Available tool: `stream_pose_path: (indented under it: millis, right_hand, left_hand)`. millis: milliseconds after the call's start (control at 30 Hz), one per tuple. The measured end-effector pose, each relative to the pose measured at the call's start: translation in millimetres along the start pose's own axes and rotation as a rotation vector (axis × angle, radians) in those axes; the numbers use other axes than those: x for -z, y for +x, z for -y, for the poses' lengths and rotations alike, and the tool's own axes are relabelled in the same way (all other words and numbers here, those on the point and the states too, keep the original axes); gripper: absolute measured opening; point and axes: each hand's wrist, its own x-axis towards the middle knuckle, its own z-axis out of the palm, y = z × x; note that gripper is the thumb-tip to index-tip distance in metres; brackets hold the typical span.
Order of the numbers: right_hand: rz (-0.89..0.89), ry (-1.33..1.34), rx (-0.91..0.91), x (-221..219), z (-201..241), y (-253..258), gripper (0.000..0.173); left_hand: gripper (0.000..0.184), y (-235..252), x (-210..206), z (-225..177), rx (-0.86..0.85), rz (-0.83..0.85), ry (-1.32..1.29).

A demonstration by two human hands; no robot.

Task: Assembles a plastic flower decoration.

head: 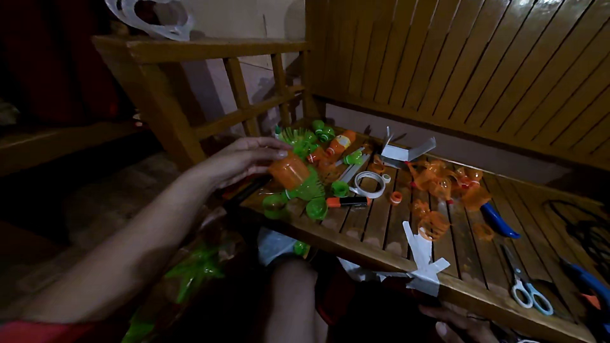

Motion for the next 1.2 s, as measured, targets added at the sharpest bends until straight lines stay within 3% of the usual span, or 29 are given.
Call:
stream_pose_path:
  millis: [133,300,467,533,633,733,800,1000,1200]
  right_hand:
    - [-0.007,0.012,0.004,0,-1,-1,0.033]
    - [-0.001,0.022,-0.004,0,2,0,0.033]
    - [0.016,0.041,0.003,1,1,2,0.033]
    - [0.022,0.048,0.000,0,1,3,0.033]
    - [0.029,0.054,0.001,0,0,4,0.033]
    - [0.009,0.031,-0.007,-2,1,4,0.032]
    - [-0.002,0.025,-0.002,-3,-1,4,0.032]
    - [0.010,0.022,-0.002,-2,0,3,0.033]
    - [-0.002,0.060,-0.004,-3,1,2,0.032]
  left_hand:
    - [0.026,6,-1,0,-0.016,-0.010,0.040]
    - [0.029,13,13,-10,-0.068,-0.253,0.168]
    - [0.044,25,20,7,0.023,-0.409,0.234]
    - [0.039,29,23,19,0.042,-0.322,0.398]
    - [0.017,35,25,38,0.025,-0.081,0.643]
    - [0.031,44,17,54,0.069,0.083,0.908]
    - [0.024,47,12,62,0.074,0.091,0.991]
    - [0.024,44,34,64,-0.073,-0.053,0.543]
    - [0.020,30,37,58,-0.119,-0.065,0.456]
